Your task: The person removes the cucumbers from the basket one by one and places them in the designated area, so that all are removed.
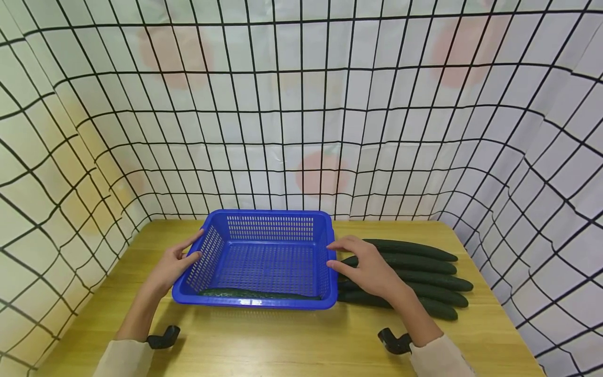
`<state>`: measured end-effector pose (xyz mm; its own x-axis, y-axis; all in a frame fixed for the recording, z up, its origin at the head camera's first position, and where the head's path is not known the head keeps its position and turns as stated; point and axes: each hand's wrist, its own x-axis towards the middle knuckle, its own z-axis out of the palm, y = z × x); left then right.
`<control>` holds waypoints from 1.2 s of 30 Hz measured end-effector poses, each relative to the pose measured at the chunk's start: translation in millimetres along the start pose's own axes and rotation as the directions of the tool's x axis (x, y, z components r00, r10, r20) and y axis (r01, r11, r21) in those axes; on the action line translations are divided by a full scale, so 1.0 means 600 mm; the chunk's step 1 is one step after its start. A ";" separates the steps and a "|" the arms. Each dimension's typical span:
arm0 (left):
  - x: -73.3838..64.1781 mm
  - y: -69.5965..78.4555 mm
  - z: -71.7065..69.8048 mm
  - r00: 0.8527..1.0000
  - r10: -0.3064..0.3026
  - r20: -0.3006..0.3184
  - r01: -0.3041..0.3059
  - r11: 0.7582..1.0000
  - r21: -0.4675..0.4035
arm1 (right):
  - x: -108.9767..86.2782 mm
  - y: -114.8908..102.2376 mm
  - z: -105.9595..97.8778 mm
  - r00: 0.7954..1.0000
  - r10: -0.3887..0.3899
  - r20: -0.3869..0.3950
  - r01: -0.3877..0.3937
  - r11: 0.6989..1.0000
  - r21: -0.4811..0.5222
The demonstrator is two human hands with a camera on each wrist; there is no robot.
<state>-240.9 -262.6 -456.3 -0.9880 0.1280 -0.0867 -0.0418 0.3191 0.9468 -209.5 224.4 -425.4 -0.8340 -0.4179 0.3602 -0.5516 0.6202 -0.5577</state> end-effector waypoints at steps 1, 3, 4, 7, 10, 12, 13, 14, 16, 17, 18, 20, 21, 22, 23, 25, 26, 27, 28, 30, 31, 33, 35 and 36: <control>0.000 0.001 0.000 1.000 0.000 0.000 0.000 1.000 0.001 | 0.005 -0.006 0.005 1.000 0.002 0.011 -0.002 1.000 0.009; -0.001 0.002 0.001 1.000 -0.001 0.001 0.001 1.000 0.002 | 0.015 -0.016 0.014 0.999 0.000 0.041 -0.001 1.000 0.026; -0.001 0.002 0.001 1.000 -0.001 0.002 0.001 1.000 0.003 | 0.020 -0.021 0.019 0.999 -0.001 0.054 -0.001 1.000 0.028; -0.001 0.002 0.002 1.000 0.000 0.003 0.000 1.000 0.006 | 0.032 -0.032 0.035 0.995 0.001 0.099 -0.006 0.999 0.049; -0.002 0.001 0.002 1.000 0.002 0.003 -0.002 1.000 0.010 | 0.044 -0.041 0.052 0.989 0.007 0.149 -0.017 0.998 0.068; -0.002 0.001 0.002 1.000 0.003 0.002 -0.003 1.000 0.012 | 0.051 -0.047 0.063 0.982 0.012 0.186 -0.029 0.996 0.088; -0.002 0.001 0.002 1.000 0.003 0.001 -0.003 1.000 0.010 | 0.054 -0.049 0.068 0.979 0.013 0.204 -0.034 0.994 0.101; -0.002 0.001 0.002 1.000 0.003 0.000 -0.003 1.000 0.010 | 0.058 -0.052 0.073 0.975 0.013 0.220 -0.036 0.994 0.104; -0.002 0.000 0.002 1.000 0.004 0.000 -0.004 1.000 0.010 | 0.064 -0.058 0.082 0.969 0.009 0.245 -0.036 0.994 0.107; -0.002 0.000 0.002 1.000 0.005 0.000 -0.005 1.000 0.011 | 0.067 -0.061 0.086 0.968 0.000 0.252 -0.028 0.994 0.108; -0.001 0.000 0.002 1.000 0.006 0.000 -0.006 1.000 0.012 | 0.070 -0.063 0.090 0.966 -0.005 0.257 -0.023 0.994 0.105; -0.001 -0.001 0.002 1.000 0.008 0.001 -0.008 1.000 0.017 | 0.076 -0.067 0.097 0.964 -0.023 0.263 -0.003 0.995 0.097; 0.000 -0.001 0.002 1.000 0.008 0.001 -0.008 1.000 0.019 | 0.078 -0.069 0.099 0.963 -0.031 0.267 0.005 0.995 0.096; 0.000 -0.001 0.002 1.000 0.008 0.002 -0.008 1.000 0.020 | 0.081 -0.072 0.101 0.962 -0.039 0.271 0.014 0.995 0.094; 0.000 -0.001 0.002 1.000 0.007 0.003 -0.007 1.000 0.021 | 0.084 -0.074 0.104 0.960 -0.042 0.277 0.017 0.996 0.092; 0.000 0.000 0.001 1.000 0.006 0.005 -0.006 1.000 0.019 | 0.089 -0.078 0.109 0.955 -0.048 0.294 0.022 0.996 0.091; 0.000 0.000 0.001 1.000 0.004 0.005 -0.004 1.000 0.014 | 0.092 -0.079 0.112 0.952 -0.052 0.302 0.027 0.996 0.086; 0.001 0.000 0.000 1.000 0.006 0.009 -0.006 1.000 0.009 | 0.095 -0.081 0.115 0.949 -0.054 0.312 0.028 0.996 0.085; 0.001 0.000 0.000 1.000 0.005 0.010 -0.005 1.000 0.004 | 0.097 -0.082 0.118 0.946 -0.057 0.320 0.031 0.996 0.085; 0.001 0.000 0.000 1.000 0.005 0.012 -0.005 1.000 0.000 | 0.102 -0.081 0.126 0.940 -0.065 0.335 0.038 0.995 0.088; 0.001 0.000 0.000 1.000 0.005 0.013 -0.005 1.000 -0.001 | 0.104 -0.081 0.129 0.937 -0.069 0.343 0.039 0.995 0.094; 0.002 -0.002 0.000 1.000 0.006 0.014 -0.006 1.000 0.003 | 0.108 -0.081 0.136 0.930 -0.076 0.360 0.040 0.994 0.105; 0.002 -0.003 0.000 1.000 0.005 0.012 -0.005 1.000 0.009 | 0.110 -0.079 0.144 0.922 -0.087 0.378 0.050 0.993 0.106; 0.002 -0.003 -0.001 1.000 0.005 0.013 -0.005 1.000 0.010 | 0.111 -0.079 0.147 0.917 -0.091 0.388 0.053 0.993 0.106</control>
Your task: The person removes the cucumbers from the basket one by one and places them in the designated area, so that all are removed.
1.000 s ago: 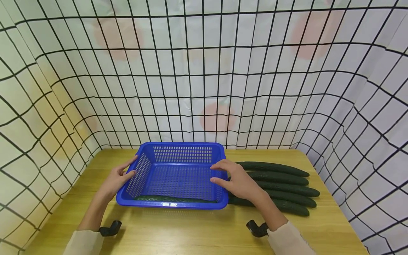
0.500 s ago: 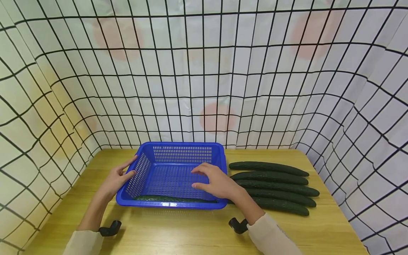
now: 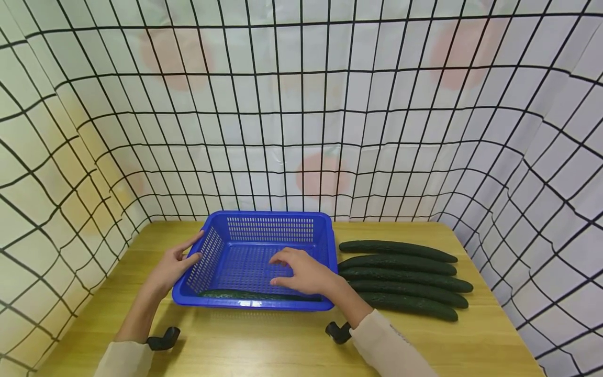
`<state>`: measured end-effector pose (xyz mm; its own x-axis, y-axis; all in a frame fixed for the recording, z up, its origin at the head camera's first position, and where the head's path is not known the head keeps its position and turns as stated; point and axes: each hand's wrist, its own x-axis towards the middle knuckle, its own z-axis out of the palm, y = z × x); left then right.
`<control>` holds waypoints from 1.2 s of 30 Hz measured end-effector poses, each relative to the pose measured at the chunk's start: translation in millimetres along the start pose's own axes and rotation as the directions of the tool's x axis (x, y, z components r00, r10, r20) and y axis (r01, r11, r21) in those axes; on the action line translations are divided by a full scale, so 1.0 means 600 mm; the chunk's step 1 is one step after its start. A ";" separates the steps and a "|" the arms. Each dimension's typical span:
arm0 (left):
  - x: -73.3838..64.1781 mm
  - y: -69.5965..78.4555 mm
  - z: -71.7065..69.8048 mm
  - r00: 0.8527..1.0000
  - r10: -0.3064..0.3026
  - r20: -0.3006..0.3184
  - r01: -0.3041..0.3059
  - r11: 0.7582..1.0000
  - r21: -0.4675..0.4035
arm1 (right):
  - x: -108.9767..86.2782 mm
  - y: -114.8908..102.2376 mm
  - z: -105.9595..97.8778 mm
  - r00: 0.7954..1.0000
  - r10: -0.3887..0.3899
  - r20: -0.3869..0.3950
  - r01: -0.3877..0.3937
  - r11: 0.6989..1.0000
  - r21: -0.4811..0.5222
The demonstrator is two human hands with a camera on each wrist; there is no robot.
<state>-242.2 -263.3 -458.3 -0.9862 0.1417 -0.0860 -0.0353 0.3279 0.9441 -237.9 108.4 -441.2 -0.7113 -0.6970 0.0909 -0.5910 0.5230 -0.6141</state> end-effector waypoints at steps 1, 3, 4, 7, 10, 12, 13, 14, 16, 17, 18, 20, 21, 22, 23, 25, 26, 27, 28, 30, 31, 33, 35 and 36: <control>0.000 -0.001 0.000 1.000 -0.001 0.000 0.001 1.000 -0.002 | 0.002 0.001 0.003 1.000 -0.001 0.010 0.001 1.000 -0.004; 0.000 -0.003 0.000 1.000 -0.002 0.002 0.002 1.000 -0.006 | 0.004 0.002 0.008 1.000 -0.002 0.029 0.002 1.000 -0.023; 0.000 -0.003 0.000 1.000 -0.002 0.003 0.002 1.000 -0.008 | 0.006 0.003 0.011 0.999 -0.002 0.040 0.004 0.999 -0.037; 0.000 -0.002 -0.001 1.000 -0.005 -0.001 0.005 1.000 -0.015 | 0.008 0.003 0.017 0.996 0.019 0.088 -0.012 0.997 -0.070; -0.001 0.002 -0.001 1.000 -0.007 -0.007 0.007 1.000 -0.019 | 0.008 0.003 0.022 0.989 0.048 0.142 -0.032 0.993 -0.112; -0.001 0.004 0.000 1.000 -0.008 -0.011 0.008 1.000 -0.018 | 0.007 0.002 0.024 0.983 0.069 0.168 -0.045 0.989 -0.143; -0.002 0.005 0.000 1.000 -0.009 -0.013 0.009 1.000 -0.018 | 0.007 0.001 0.024 0.981 0.074 0.177 -0.047 0.987 -0.154; -0.002 0.006 0.000 1.000 -0.008 -0.013 0.008 1.000 -0.018 | 0.007 0.001 0.025 0.980 0.078 0.184 -0.047 0.985 -0.164; -0.003 0.007 0.001 1.000 -0.009 -0.014 0.009 1.000 -0.017 | 0.007 -0.001 0.025 0.975 0.081 0.205 -0.044 0.983 -0.180; -0.003 0.007 0.001 1.000 -0.008 -0.013 0.008 1.000 -0.018 | 0.008 -0.001 0.025 0.973 0.076 0.218 -0.035 0.982 -0.186; -0.004 0.007 0.002 1.000 -0.007 -0.013 0.007 1.000 -0.016 | 0.008 -0.001 0.026 0.970 0.074 0.234 -0.030 0.982 -0.188; -0.005 0.005 0.003 1.000 -0.007 -0.013 0.007 1.000 -0.009 | 0.009 -0.001 0.026 0.960 0.075 0.269 -0.024 0.982 -0.186; -0.005 0.005 0.003 1.000 -0.007 -0.013 0.007 1.000 -0.009 | 0.009 -0.001 0.027 0.955 0.078 0.286 -0.025 0.983 -0.184; -0.006 0.004 0.004 1.000 -0.006 -0.014 0.006 1.000 -0.008 | 0.009 0.000 0.027 0.950 0.081 0.303 -0.026 0.983 -0.183; -0.007 0.004 0.004 1.000 -0.007 -0.015 0.007 1.000 -0.006 | 0.009 0.001 0.028 0.944 0.086 0.318 -0.029 0.983 -0.181; -0.008 0.003 0.005 1.000 -0.007 -0.018 0.007 1.000 -0.003 | 0.009 0.002 0.029 0.935 0.094 0.343 -0.037 0.985 -0.169; -0.009 0.003 0.005 1.000 -0.009 -0.019 0.009 1.000 -0.004 | 0.009 0.002 0.029 0.931 0.098 0.352 -0.042 0.985 -0.166; -0.009 0.003 0.005 1.000 -0.010 -0.019 0.010 1.000 -0.007 | 0.009 0.002 0.029 0.927 0.101 0.360 -0.043 0.986 -0.164; -0.009 0.003 0.005 1.000 -0.011 -0.020 0.011 1.000 -0.006 | 0.009 0.003 0.029 0.925 0.103 0.366 -0.045 0.986 -0.162; -0.009 0.003 0.005 1.000 -0.011 -0.020 0.011 1.000 -0.007 | 0.010 0.003 0.028 0.924 0.102 0.368 -0.045 0.986 -0.159; -0.009 0.003 0.005 1.000 -0.011 -0.020 0.011 1.000 -0.010 | 0.010 0.003 0.027 0.926 0.100 0.363 -0.042 0.986 -0.163; -0.009 0.004 0.004 1.000 -0.010 -0.019 0.010 1.000 -0.016 | 0.009 0.003 0.026 0.937 0.092 0.338 -0.034 0.984 -0.174; -0.008 0.004 0.004 1.000 -0.009 -0.019 0.009 1.000 -0.020 | 0.008 0.002 0.024 0.948 0.082 0.308 -0.023 0.981 -0.192; -0.008 0.004 0.003 1.000 -0.010 -0.018 0.009 1.000 -0.020 | 0.007 0.002 0.023 0.953 0.077 0.292 -0.017 0.979 -0.202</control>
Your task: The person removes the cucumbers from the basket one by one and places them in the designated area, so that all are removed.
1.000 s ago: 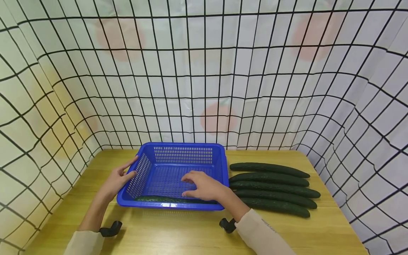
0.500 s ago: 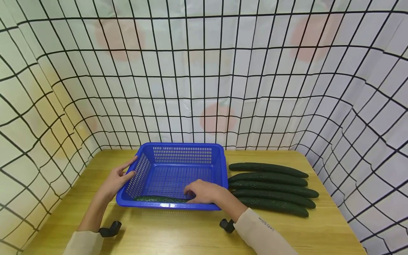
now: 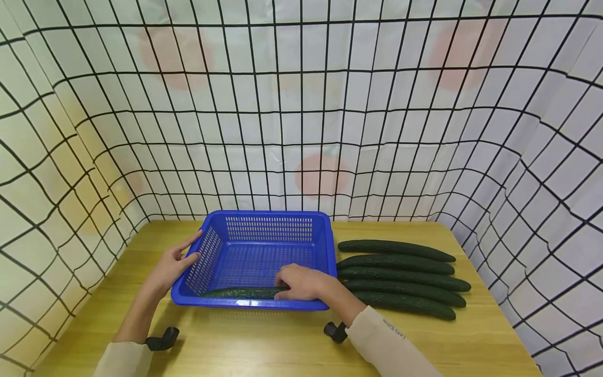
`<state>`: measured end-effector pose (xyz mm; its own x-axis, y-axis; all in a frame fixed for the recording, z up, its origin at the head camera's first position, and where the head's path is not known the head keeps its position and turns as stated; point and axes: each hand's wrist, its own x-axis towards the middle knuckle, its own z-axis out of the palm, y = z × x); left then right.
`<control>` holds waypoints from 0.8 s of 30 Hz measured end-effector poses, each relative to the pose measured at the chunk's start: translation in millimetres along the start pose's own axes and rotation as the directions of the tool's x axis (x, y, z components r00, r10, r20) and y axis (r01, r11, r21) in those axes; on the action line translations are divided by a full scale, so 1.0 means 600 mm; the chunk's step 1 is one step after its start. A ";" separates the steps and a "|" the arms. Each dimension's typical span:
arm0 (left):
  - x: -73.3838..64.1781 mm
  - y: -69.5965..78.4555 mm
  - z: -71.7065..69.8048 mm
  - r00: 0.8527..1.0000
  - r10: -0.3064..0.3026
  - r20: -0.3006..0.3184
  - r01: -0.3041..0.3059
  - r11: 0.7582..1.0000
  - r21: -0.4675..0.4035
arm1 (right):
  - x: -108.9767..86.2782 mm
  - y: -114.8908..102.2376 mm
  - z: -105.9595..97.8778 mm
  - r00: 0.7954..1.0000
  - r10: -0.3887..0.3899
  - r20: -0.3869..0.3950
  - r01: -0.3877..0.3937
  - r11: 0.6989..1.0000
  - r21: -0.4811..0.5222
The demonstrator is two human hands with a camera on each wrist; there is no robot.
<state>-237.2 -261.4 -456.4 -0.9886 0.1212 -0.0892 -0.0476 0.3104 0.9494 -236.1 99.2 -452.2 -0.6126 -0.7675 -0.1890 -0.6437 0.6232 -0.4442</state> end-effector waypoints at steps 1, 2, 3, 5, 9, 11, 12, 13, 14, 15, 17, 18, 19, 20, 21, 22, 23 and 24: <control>0.000 0.000 0.000 1.000 0.000 0.000 0.000 1.000 -0.002 | -0.001 0.000 -0.001 1.000 -0.002 -0.015 0.001 1.000 -0.013; 0.001 0.000 -0.001 1.000 -0.001 0.000 0.001 1.000 -0.001 | -0.002 -0.001 -0.001 1.000 -0.002 -0.029 0.001 1.000 -0.021; 0.001 0.000 -0.001 1.000 -0.001 0.000 0.001 1.000 0.000 | -0.003 -0.002 -0.002 0.999 -0.001 -0.039 0.000 1.000 -0.025; 0.002 -0.001 -0.001 1.000 0.000 0.000 0.000 1.000 -0.001 | -0.005 -0.005 -0.004 0.998 -0.002 -0.064 0.000 1.000 -0.024; 0.002 -0.002 0.000 1.000 0.007 -0.003 -0.007 1.000 0.014 | -0.003 -0.007 -0.006 0.994 -0.004 -0.111 0.003 1.000 -0.015; 0.002 -0.001 0.001 1.000 0.009 -0.006 -0.009 1.000 0.024 | -0.002 -0.008 -0.005 0.990 -0.010 -0.137 0.007 1.000 -0.020; 0.002 -0.001 0.001 1.000 0.010 -0.007 -0.010 1.000 0.029 | -0.001 -0.008 -0.004 0.989 -0.017 -0.147 0.014 1.000 -0.022; 0.001 -0.001 0.002 1.000 0.010 -0.007 -0.010 0.999 0.035 | 0.000 -0.008 -0.003 0.988 -0.020 -0.153 0.017 1.000 -0.020; 0.001 -0.001 0.001 1.000 0.012 -0.006 -0.012 0.999 0.037 | 0.000 -0.008 -0.002 0.987 -0.019 -0.161 0.016 1.000 -0.019; 0.001 -0.001 0.001 1.000 0.012 -0.006 -0.012 0.999 0.037 | 0.000 -0.008 -0.002 0.985 -0.019 -0.173 0.015 1.000 -0.025; 0.002 -0.001 0.001 1.000 0.009 -0.007 -0.009 0.999 0.039 | -0.001 -0.009 -0.002 0.980 -0.014 -0.197 0.004 0.999 -0.050; 0.002 0.000 0.001 1.000 0.009 -0.007 -0.009 0.999 0.039 | -0.003 -0.009 -0.002 0.977 -0.007 -0.211 -0.007 0.998 -0.066; 0.001 0.000 0.001 1.000 0.012 -0.003 -0.012 0.999 0.041 | -0.005 -0.010 -0.003 0.973 0.003 -0.232 -0.024 0.996 -0.087; 0.001 0.000 0.000 1.000 0.014 0.000 -0.014 0.999 0.039 | -0.007 -0.011 -0.004 0.966 0.009 -0.260 -0.041 0.992 -0.116; 0.001 0.001 0.000 1.000 0.014 -0.002 -0.013 0.999 0.034 | -0.009 -0.012 -0.004 0.957 0.012 -0.291 -0.058 0.987 -0.148; 0.001 0.001 0.000 1.000 0.011 -0.001 -0.011 0.999 0.030 | -0.010 -0.012 -0.005 0.947 0.009 -0.322 -0.068 0.983 -0.170; 0.001 0.001 0.000 1.000 0.011 0.001 -0.011 1.000 0.026 | -0.012 -0.012 -0.006 0.936 0.007 -0.352 -0.077 0.980 -0.186; 0.000 0.002 0.000 1.000 0.011 0.004 -0.011 1.000 0.023 | -0.013 -0.013 -0.007 0.924 0.004 -0.381 -0.086 0.976 -0.200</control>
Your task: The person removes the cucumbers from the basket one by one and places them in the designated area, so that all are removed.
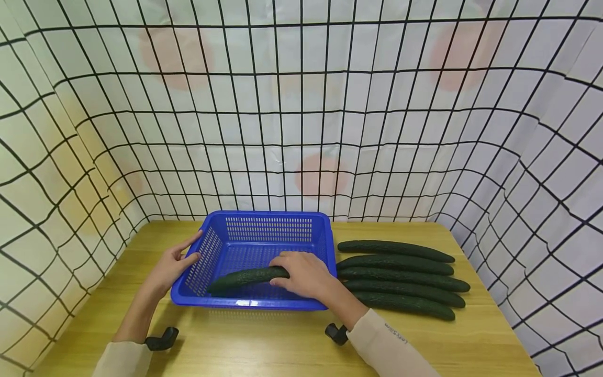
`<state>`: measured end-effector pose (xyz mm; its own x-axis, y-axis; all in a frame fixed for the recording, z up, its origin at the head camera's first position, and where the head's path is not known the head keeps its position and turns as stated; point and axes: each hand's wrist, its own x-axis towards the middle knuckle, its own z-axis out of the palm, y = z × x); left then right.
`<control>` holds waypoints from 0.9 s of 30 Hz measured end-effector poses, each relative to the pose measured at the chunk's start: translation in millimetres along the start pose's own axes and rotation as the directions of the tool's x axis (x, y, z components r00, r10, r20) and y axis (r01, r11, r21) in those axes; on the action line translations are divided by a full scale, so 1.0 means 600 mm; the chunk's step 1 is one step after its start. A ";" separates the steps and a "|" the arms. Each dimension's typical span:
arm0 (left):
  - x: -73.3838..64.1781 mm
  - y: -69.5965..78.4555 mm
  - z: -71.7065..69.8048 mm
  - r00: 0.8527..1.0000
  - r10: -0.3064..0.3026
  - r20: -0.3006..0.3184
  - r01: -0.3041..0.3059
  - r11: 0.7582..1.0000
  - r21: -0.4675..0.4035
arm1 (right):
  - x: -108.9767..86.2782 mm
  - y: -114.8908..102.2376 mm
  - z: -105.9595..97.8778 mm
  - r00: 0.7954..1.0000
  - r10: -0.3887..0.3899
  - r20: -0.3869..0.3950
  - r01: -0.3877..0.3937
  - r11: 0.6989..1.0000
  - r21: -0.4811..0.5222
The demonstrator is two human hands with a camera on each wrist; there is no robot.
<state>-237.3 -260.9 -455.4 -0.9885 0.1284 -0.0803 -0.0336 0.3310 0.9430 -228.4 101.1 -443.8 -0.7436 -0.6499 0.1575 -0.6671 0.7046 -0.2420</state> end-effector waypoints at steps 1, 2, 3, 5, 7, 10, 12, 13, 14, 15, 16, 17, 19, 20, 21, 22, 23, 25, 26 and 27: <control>0.000 0.000 0.000 1.000 -0.001 0.004 0.001 1.000 0.001 | -0.001 0.000 -0.002 0.999 -0.001 -0.033 0.001 1.000 -0.012; -0.001 0.000 0.000 1.000 -0.004 0.003 0.004 1.000 -0.001 | -0.001 0.000 -0.003 0.998 -0.006 -0.065 0.004 1.000 -0.017; -0.001 0.000 0.000 1.000 -0.006 0.002 0.006 1.000 -0.003 | -0.002 0.000 -0.004 0.996 -0.014 -0.093 0.013 1.000 -0.018; -0.002 -0.001 0.000 1.000 -0.004 0.006 0.004 1.000 -0.001 | -0.002 0.001 -0.008 0.990 -0.035 -0.139 0.032 0.999 -0.020; -0.002 -0.002 0.000 1.000 0.000 0.007 0.000 1.000 0.003 | -0.004 0.001 -0.013 0.982 -0.057 -0.178 0.052 0.998 -0.031; -0.001 -0.002 0.000 1.000 0.001 0.003 -0.001 1.000 0.008 | -0.007 0.003 -0.020 0.974 -0.080 -0.210 0.070 0.996 -0.054; 0.000 -0.003 0.000 1.000 0.001 0.001 -0.001 1.000 0.019 | -0.011 0.005 -0.026 0.972 -0.079 -0.221 0.066 0.996 -0.065; 0.001 -0.003 0.000 1.000 0.001 0.000 -0.001 1.000 0.021 | -0.014 0.006 -0.028 0.971 -0.075 -0.226 0.061 0.996 -0.067; 0.001 -0.003 0.000 1.000 0.001 -0.002 -0.001 1.000 0.022 | -0.016 0.008 -0.030 0.970 -0.071 -0.231 0.056 0.996 -0.072; 0.001 -0.003 0.000 1.000 0.001 -0.003 -0.001 1.000 0.022 | -0.019 0.010 -0.033 0.970 -0.064 -0.236 0.049 0.996 -0.071; 0.001 -0.003 0.000 1.000 0.001 -0.003 -0.001 1.000 0.020 | -0.023 0.013 -0.035 0.968 -0.055 -0.244 0.040 0.997 -0.065; 0.001 -0.003 0.000 1.000 0.002 -0.003 -0.002 1.000 0.019 | -0.026 0.016 -0.037 0.966 -0.046 -0.253 0.033 0.998 -0.057; 0.001 -0.002 0.000 1.000 0.003 -0.003 -0.003 1.000 0.010 | -0.033 0.023 -0.042 0.961 -0.027 -0.274 0.017 0.999 -0.042; 0.001 -0.002 0.001 1.000 0.003 -0.002 -0.003 1.000 0.006 | -0.037 0.026 -0.044 0.959 -0.020 -0.283 0.011 0.999 -0.033; 0.001 -0.002 0.001 1.000 0.003 -0.002 -0.003 1.000 0.003 | -0.042 0.029 -0.048 0.956 -0.010 -0.292 0.004 1.000 -0.020; 0.002 -0.002 0.001 1.000 0.003 -0.001 -0.003 1.000 0.000 | -0.046 0.033 -0.050 0.954 -0.002 -0.300 -0.002 1.000 -0.016; 0.002 -0.003 0.001 1.000 0.004 -0.001 -0.004 1.000 -0.002 | -0.051 0.037 -0.053 0.953 0.005 -0.304 -0.008 1.000 -0.009; 0.002 -0.003 0.000 1.000 0.004 0.000 -0.004 1.000 -0.007 | -0.061 0.044 -0.058 0.949 0.022 -0.315 -0.020 1.000 0.011; 0.002 -0.003 0.000 1.000 0.004 0.000 -0.004 1.000 -0.008 | -0.067 0.047 -0.060 0.947 0.029 -0.320 -0.023 1.000 0.020; 0.002 -0.004 0.000 1.000 0.005 0.000 -0.005 1.000 -0.008 | -0.072 0.052 -0.061 0.945 0.036 -0.325 -0.030 0.999 0.026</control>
<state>-238.6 -261.3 -457.6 -0.9886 0.1299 -0.0760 -0.0304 0.3225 0.9461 -218.7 161.4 -422.8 -0.7419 -0.4957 0.4515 -0.6434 0.7158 -0.2713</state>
